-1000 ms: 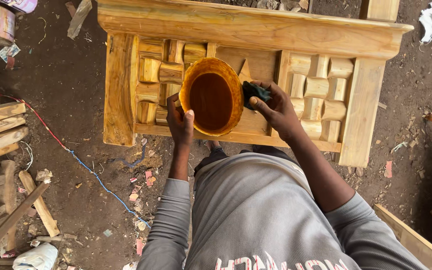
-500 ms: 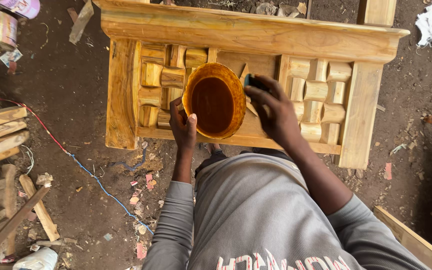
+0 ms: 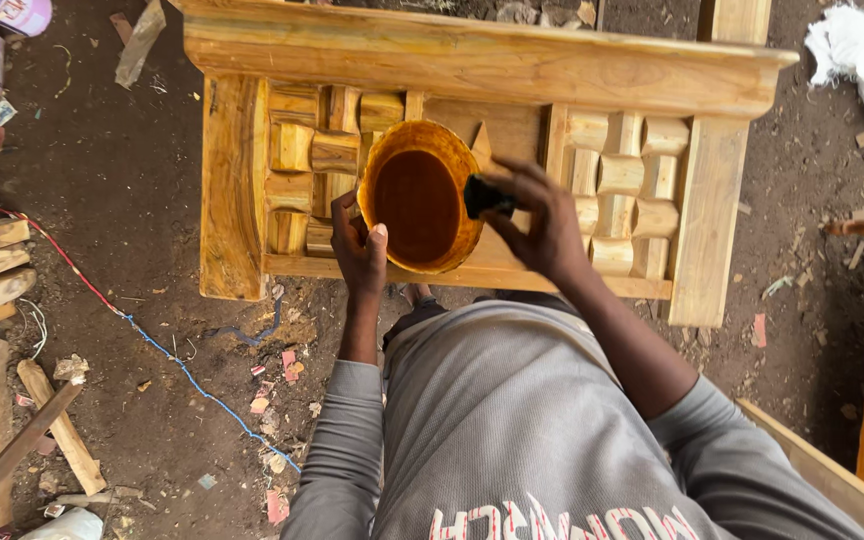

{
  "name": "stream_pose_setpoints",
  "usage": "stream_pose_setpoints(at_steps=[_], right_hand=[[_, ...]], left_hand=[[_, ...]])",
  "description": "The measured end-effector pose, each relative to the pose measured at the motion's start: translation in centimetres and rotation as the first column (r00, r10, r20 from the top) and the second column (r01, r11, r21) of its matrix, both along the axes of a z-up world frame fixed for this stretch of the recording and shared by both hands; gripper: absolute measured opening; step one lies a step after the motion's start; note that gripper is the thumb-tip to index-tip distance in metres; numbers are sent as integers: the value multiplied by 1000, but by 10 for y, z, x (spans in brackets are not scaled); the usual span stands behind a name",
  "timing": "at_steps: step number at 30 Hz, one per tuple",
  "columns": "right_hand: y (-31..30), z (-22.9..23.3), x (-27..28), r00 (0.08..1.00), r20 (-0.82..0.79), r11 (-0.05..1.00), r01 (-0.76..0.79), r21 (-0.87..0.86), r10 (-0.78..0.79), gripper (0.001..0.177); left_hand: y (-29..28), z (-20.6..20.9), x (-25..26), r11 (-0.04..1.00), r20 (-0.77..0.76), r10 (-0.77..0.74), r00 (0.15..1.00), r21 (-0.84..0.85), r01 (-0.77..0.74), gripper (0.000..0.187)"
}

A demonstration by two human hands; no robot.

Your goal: The person applies a reddish-brown liquid finish to a carved wooden headboard using a cloth. They repeatedly dip the cloth into a container and wipe the finish onto the wood's surface, including the star and block patterns.

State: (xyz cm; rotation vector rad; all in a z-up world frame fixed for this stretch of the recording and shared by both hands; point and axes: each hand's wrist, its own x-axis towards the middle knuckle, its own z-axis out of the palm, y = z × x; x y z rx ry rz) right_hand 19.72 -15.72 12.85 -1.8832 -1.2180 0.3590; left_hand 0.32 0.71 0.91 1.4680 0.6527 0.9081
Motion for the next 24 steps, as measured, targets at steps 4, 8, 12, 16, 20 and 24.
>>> stream_pose_setpoints(at_steps=[4, 8, 12, 16, 20, 24], right_hand=[[6, -3, 15, 998, -55, 978, 27, -206, -39, 49], [8, -2, 24, 995, 65, 958, -53, -280, 74, 54], [16, 3, 24, 965, 190, 964, -135, -229, 181, 52], [20, 7, 10, 956, 234, 916, -74, -395, 178, 23], [12, 15, 3, 956, 277, 967, -24, -254, 97, 21], [2, 21, 8, 989, -142, 995, 20, -97, -33, 25]], left_hand=[[0, 2, 0, 999, 39, -39, 998, 4, 39, 68], [-1, 2, -1, 999, -21, -24, 999, -26, 24, 68], [-1, 1, -2, 999, -54, -7, 999, -40, 5, 65], [0, 2, -2, 1000, -80, -23, 997, 2, 23, 66], [0, 6, -1, 999, -58, -36, 998, 16, 37, 68], [2, 7, -5, 1000, -92, -14, 996, -28, 12, 68]])
